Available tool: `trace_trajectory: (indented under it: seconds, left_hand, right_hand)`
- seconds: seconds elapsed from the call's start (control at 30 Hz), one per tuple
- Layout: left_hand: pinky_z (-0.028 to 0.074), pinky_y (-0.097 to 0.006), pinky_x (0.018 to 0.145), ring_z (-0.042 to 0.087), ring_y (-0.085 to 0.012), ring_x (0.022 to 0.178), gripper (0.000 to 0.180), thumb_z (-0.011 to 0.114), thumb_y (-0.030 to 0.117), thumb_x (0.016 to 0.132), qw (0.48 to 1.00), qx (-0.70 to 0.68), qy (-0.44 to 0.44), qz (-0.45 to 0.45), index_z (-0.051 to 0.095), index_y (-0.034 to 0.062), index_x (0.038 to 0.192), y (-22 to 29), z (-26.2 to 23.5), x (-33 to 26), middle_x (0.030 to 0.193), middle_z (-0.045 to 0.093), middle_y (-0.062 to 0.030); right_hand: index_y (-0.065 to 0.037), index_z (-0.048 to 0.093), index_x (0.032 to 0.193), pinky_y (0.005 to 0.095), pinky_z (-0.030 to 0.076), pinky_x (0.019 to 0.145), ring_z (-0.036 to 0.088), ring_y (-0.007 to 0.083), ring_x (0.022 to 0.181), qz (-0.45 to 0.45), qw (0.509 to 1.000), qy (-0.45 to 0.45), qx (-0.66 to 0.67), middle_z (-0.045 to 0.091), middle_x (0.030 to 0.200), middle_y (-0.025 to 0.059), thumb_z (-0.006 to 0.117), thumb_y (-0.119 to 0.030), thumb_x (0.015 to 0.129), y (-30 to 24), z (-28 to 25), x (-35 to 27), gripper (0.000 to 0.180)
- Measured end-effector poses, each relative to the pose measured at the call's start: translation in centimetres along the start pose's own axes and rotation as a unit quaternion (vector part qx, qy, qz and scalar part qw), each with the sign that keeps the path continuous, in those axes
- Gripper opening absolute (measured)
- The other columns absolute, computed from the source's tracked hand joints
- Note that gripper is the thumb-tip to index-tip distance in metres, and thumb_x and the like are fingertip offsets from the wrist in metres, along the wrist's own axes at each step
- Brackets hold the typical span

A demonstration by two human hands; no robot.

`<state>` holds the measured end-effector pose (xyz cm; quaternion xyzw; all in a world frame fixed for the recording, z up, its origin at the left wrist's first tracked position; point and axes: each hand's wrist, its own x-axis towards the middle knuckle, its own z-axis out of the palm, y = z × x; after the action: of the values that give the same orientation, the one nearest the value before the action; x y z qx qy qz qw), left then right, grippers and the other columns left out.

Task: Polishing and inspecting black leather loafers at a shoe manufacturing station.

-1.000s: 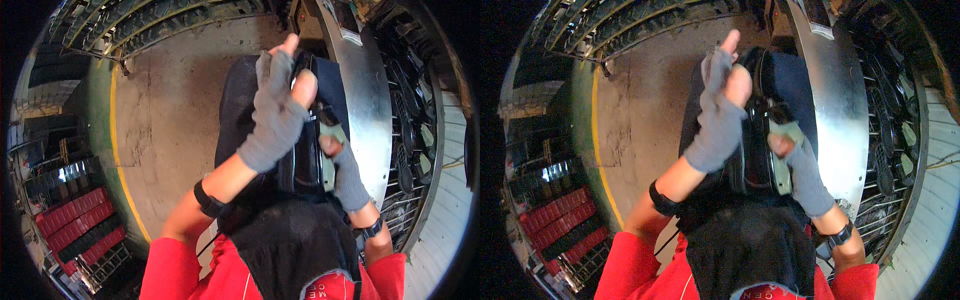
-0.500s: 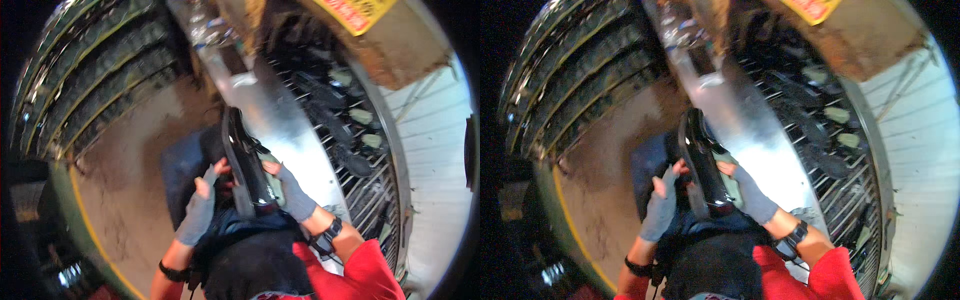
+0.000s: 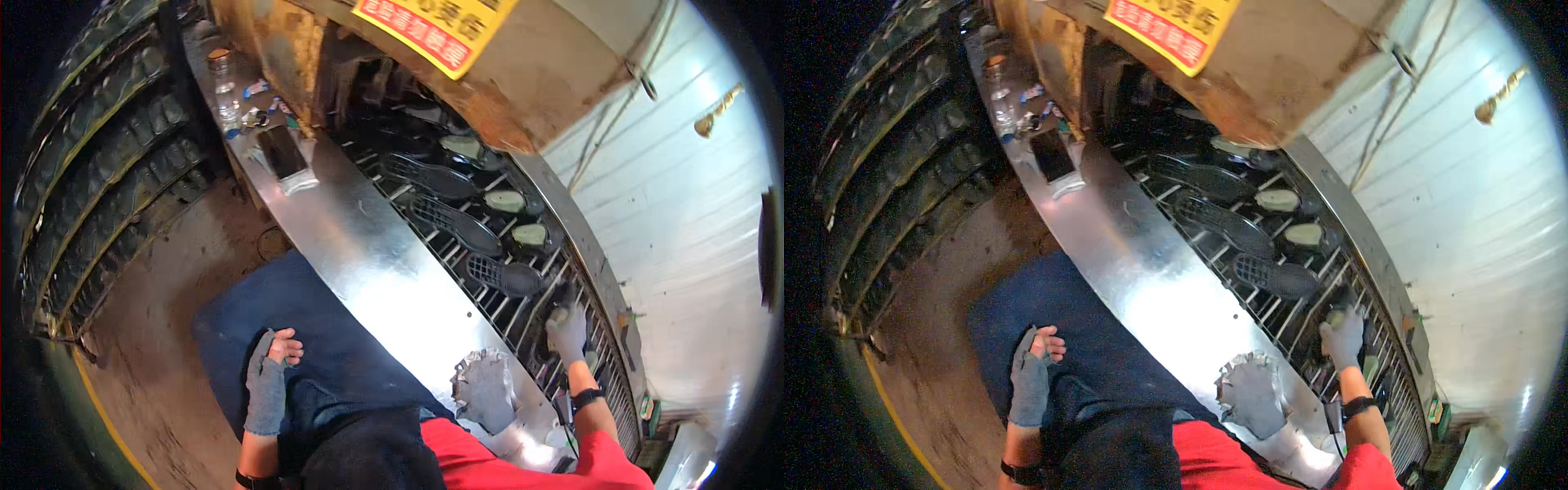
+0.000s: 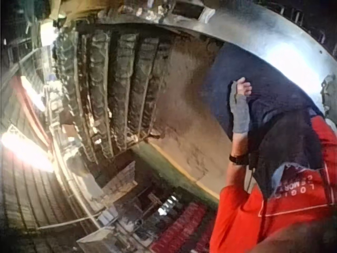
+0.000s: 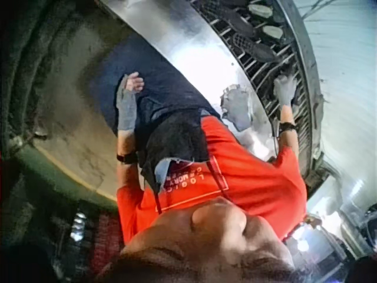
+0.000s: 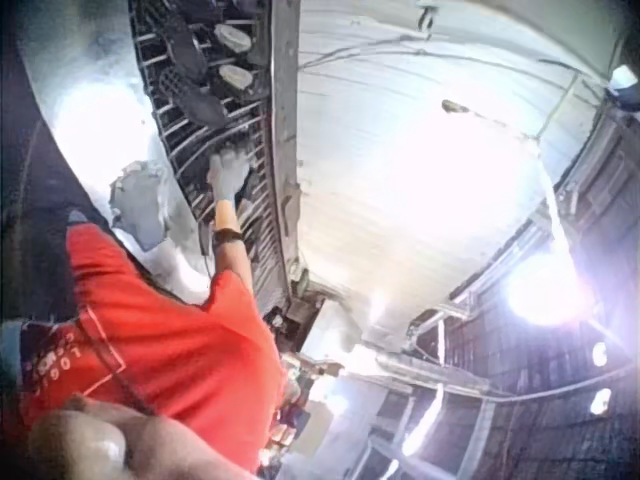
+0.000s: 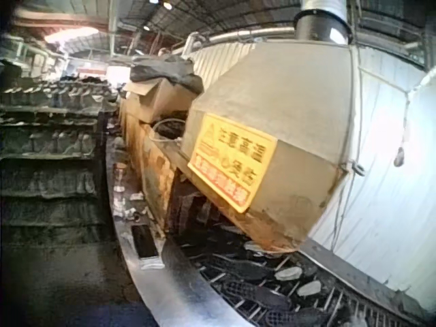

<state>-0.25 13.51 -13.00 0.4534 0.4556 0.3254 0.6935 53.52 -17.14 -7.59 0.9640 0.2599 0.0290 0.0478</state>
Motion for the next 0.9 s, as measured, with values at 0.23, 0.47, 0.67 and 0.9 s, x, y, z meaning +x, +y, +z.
trace_trajectory:
  seconds: [0.23, 0.47, 0.67, 0.9]
  left_hand:
    - [0.054, -0.028, 0.082, 0.066, -0.0156, 0.092, 0.035, 0.059, 0.026, 0.107, 0.998, -0.046, 0.000, -0.040, 0.063, -0.0031, 0.126, 1.0, 0.9, -0.3, 0.102, 0.069, -0.0094]
    - [0.060, -0.038, 0.089, 0.071, -0.0258, 0.100, 0.051, 0.056, 0.042, 0.110, 0.995, -0.070, -0.043, -0.051, 0.059, -0.0040, 0.134, 2.9, 4.0, -1.8, 0.114, 0.071, -0.0171]
    - [0.049, -0.026, 0.095, 0.061, -0.0119, 0.109, 0.045, 0.063, 0.025, 0.107, 0.993, -0.049, -0.055, -0.090, 0.060, -0.0076, 0.138, 4.9, 9.2, 0.2, 0.122, 0.067, -0.0054]
    - [0.053, -0.028, 0.090, 0.061, -0.0137, 0.104, 0.040, 0.056, 0.010, 0.105, 0.998, 0.047, 0.022, 0.042, 0.054, -0.0046, 0.142, 1.1, 4.7, -3.8, 0.123, 0.067, -0.0050]
  right_hand:
    - [-0.012, 0.051, 0.150, 0.0490, 0.045, 0.114, 0.050, 0.0418, 0.139, -0.348, 0.928, 0.001, 0.135, 0.050, 0.153, 0.0196, 0.087, -0.030, 0.077, -14.7, 0.3, 4.6, 0.083]
    - [-0.010, 0.062, 0.130, 0.0481, 0.050, 0.100, 0.060, 0.0384, 0.116, -0.433, 0.870, -0.040, 0.234, 0.059, 0.122, 0.0164, 0.089, -0.031, 0.066, -20.6, -7.7, 0.9, 0.073]
    - [-0.007, 0.053, 0.148, 0.0449, 0.055, 0.099, 0.066, 0.0349, 0.118, -0.388, 0.797, -0.125, 0.445, 0.064, 0.134, 0.0172, 0.079, -0.046, 0.089, -21.3, -7.7, -0.5, 0.076]
    - [-0.010, 0.065, 0.125, 0.0403, 0.053, 0.065, 0.060, 0.0244, 0.076, 0.253, 0.646, -0.195, 0.693, 0.058, 0.094, 0.0067, 0.081, -0.075, 0.078, -3.1, 6.5, 17.9, 0.083]
